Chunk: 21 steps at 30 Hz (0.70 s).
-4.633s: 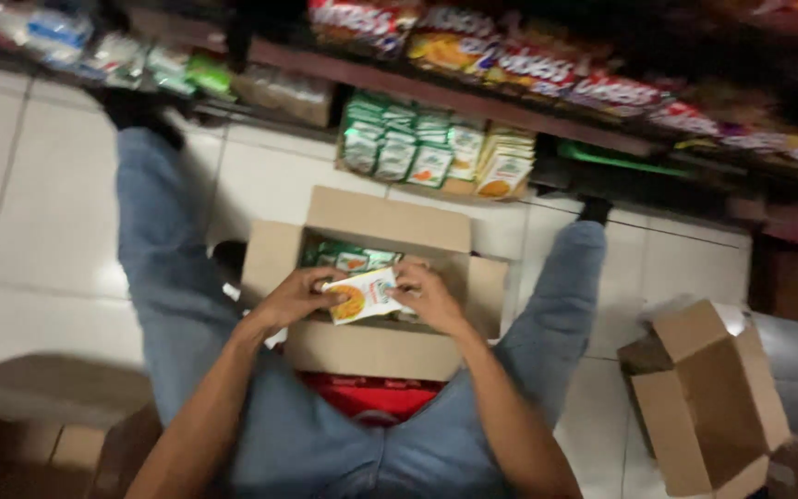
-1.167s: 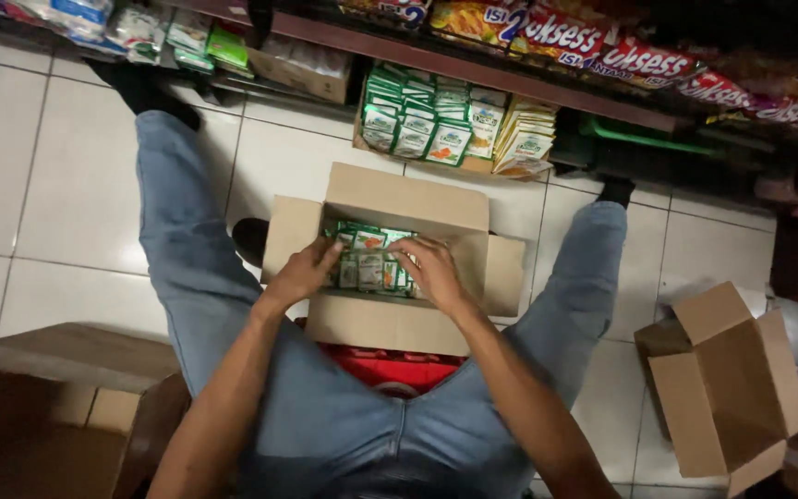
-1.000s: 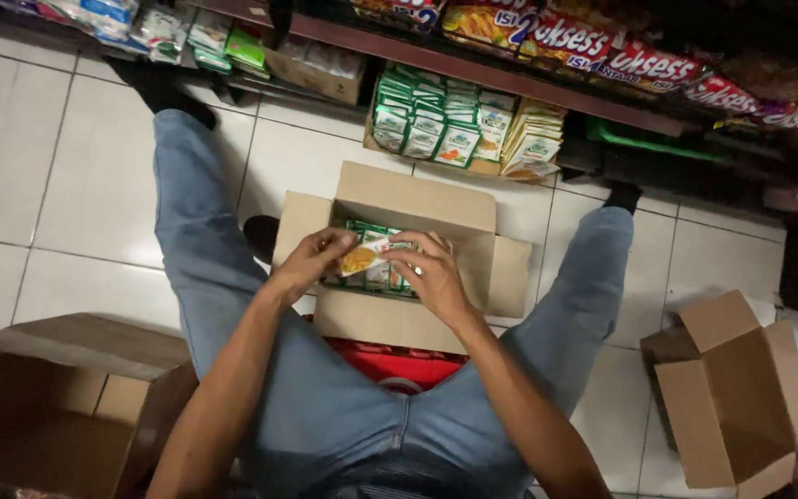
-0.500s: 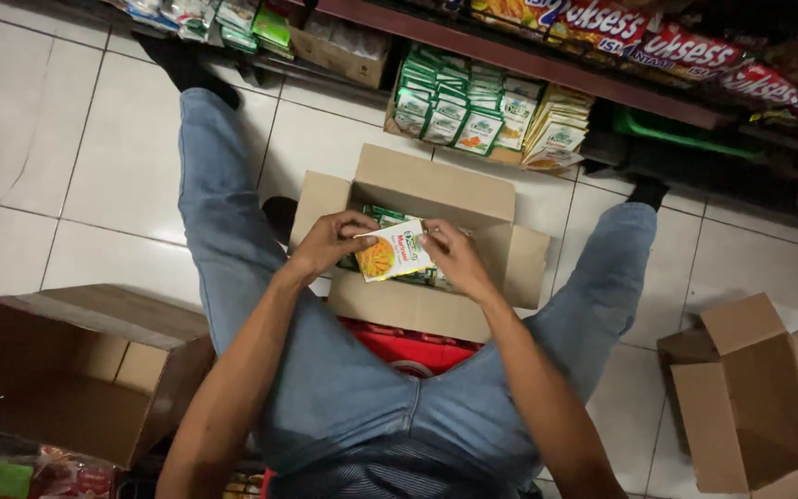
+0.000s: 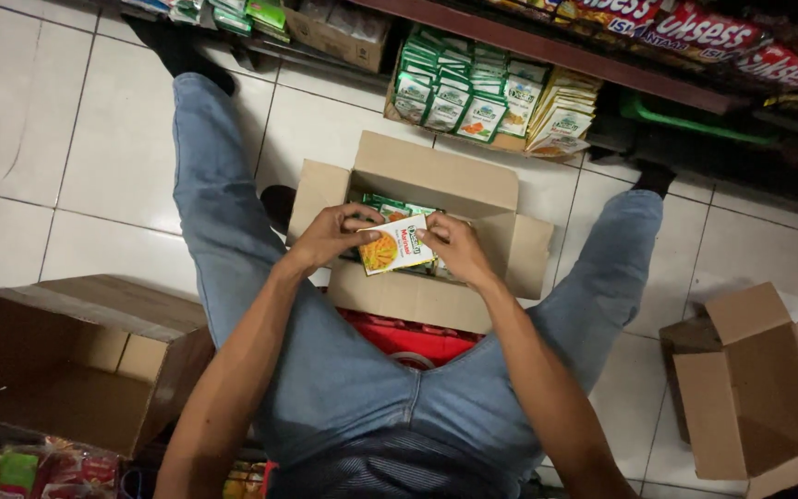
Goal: Sorting and placing small condiment packets from a box onto a retail shelf.
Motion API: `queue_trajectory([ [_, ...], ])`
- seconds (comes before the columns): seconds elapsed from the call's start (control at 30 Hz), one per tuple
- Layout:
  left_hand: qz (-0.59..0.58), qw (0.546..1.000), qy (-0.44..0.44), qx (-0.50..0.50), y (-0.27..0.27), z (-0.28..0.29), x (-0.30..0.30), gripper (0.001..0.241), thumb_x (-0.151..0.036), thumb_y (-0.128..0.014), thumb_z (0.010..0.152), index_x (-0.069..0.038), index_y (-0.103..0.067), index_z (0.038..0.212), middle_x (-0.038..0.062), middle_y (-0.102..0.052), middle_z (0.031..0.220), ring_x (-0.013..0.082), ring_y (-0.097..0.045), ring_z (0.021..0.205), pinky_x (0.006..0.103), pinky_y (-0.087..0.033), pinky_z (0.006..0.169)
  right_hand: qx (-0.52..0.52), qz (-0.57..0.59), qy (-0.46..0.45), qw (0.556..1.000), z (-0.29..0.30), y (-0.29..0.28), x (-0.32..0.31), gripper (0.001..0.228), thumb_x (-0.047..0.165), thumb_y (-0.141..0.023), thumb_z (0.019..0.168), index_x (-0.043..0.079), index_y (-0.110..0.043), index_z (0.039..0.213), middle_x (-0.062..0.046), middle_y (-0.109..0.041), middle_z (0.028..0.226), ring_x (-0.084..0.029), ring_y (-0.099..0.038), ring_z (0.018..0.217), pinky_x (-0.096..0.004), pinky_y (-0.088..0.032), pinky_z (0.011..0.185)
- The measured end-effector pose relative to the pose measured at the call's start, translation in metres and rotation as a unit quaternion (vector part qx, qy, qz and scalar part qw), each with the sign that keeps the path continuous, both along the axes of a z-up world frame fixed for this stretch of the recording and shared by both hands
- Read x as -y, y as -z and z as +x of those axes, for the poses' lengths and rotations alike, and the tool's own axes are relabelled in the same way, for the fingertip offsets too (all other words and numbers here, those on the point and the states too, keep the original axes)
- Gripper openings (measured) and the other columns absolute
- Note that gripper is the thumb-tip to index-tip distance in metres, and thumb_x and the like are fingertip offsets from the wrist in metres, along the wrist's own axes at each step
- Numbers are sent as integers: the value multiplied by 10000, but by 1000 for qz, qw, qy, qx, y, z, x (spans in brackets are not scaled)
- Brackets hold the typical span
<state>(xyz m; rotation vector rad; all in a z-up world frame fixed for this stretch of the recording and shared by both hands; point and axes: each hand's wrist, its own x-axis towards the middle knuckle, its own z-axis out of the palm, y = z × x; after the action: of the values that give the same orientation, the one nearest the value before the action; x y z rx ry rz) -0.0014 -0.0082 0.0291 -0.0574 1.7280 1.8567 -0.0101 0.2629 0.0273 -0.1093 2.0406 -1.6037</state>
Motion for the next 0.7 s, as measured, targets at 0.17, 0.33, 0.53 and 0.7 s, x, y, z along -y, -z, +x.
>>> queue_trajectory([
  [0.17,-2,1000,-2,-9,7,0,0,326,-76,-757,892,-30,-667,1202,86,-795,1076,86,-703,989,252,-563,866,2,-7,-7,1000,1,-1,1,134,136,-647,1015,3,-634,1006,-72,-761,966,-82,-677,899,-259,-547,773],
  [0.33,-23,1000,4,-4,-5,-1,0,322,-85,-755,888,-37,-674,1196,76,-801,1051,90,-711,978,263,-575,855,4,0,-14,1000,0,-5,0,137,140,-646,1006,6,-640,1035,-58,-765,945,-77,-680,885,-250,-541,763],
  [0.53,-40,999,-18,-30,16,4,6,336,-194,-712,934,-74,-669,1245,55,-769,1035,109,-654,907,262,-525,761,-2,48,15,999,-16,8,-25,232,127,-683,975,21,-600,1163,-46,-744,903,-40,-622,829,-243,-510,712],
  [0.7,-87,994,-47,-54,35,6,10,302,-306,-636,1018,-48,-661,1174,47,-733,1015,118,-676,933,268,-549,812,-155,120,108,975,-40,-11,-80,202,49,-684,989,5,-651,1183,-66,-682,860,-82,-589,810,-249,-477,710],
])
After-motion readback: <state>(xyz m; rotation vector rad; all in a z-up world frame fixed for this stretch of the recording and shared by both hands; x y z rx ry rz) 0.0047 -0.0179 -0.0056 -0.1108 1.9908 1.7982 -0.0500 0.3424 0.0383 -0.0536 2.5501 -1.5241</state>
